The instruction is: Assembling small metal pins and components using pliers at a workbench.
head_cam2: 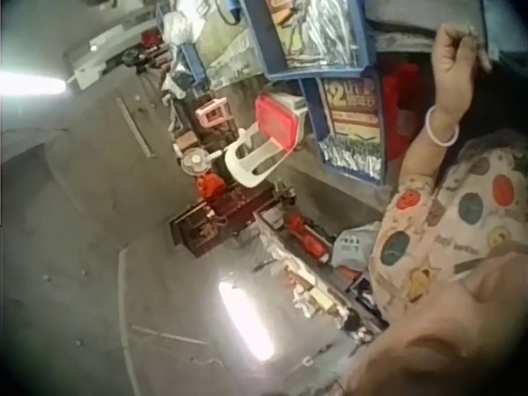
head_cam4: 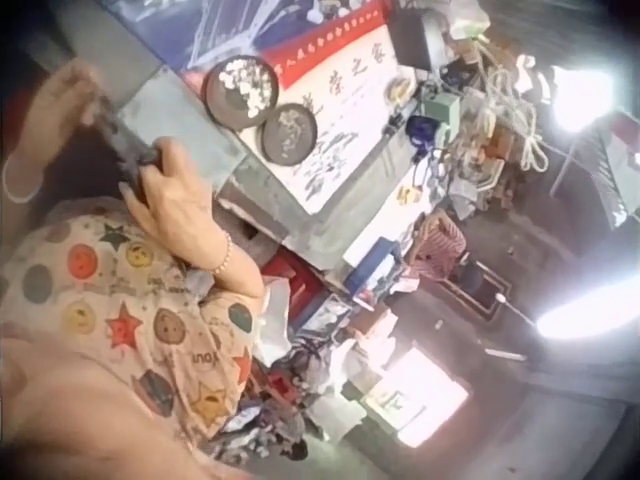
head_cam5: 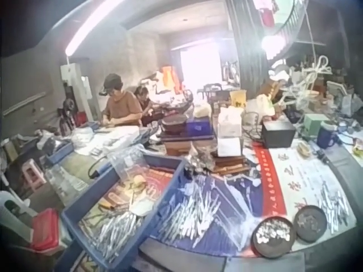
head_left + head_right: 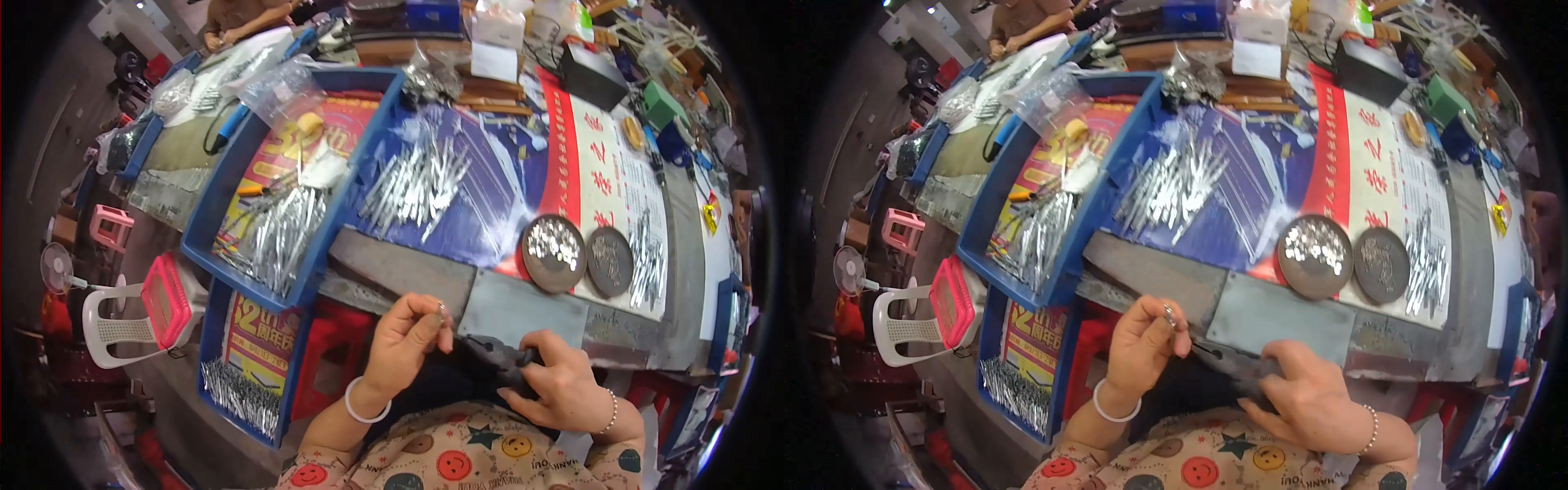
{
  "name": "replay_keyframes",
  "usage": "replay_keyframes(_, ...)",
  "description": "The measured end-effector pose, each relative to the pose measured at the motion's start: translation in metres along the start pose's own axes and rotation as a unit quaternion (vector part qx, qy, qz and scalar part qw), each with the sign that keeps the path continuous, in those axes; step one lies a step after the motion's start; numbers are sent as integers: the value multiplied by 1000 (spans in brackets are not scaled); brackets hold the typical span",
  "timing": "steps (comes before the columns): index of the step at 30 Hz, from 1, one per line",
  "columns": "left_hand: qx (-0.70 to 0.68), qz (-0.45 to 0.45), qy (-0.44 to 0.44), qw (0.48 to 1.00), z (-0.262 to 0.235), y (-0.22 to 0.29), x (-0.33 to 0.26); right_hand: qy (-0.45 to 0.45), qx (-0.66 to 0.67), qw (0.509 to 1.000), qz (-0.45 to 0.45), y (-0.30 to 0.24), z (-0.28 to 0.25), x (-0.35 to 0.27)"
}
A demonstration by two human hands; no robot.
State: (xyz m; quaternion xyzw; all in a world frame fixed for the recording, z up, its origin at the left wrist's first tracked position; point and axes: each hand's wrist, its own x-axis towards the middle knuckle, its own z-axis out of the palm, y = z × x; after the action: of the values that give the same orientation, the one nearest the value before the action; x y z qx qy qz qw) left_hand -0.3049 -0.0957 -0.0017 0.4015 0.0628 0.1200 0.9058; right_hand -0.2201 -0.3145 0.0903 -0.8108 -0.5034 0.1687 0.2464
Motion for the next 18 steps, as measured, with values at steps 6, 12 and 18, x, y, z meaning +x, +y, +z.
replay_keyframes(6,-1,-93,48,994,1,1,-28,-39,-8,998,-46,5,15,-9)
replay_keyframes(12,2,-144,70,987,5,-5,-41,-46,-16,998,-43,9,27,-16)
replay_keyframes(18,18,-162,71,984,12,-10,-46,-56,-32,998,-28,14,30,-21)
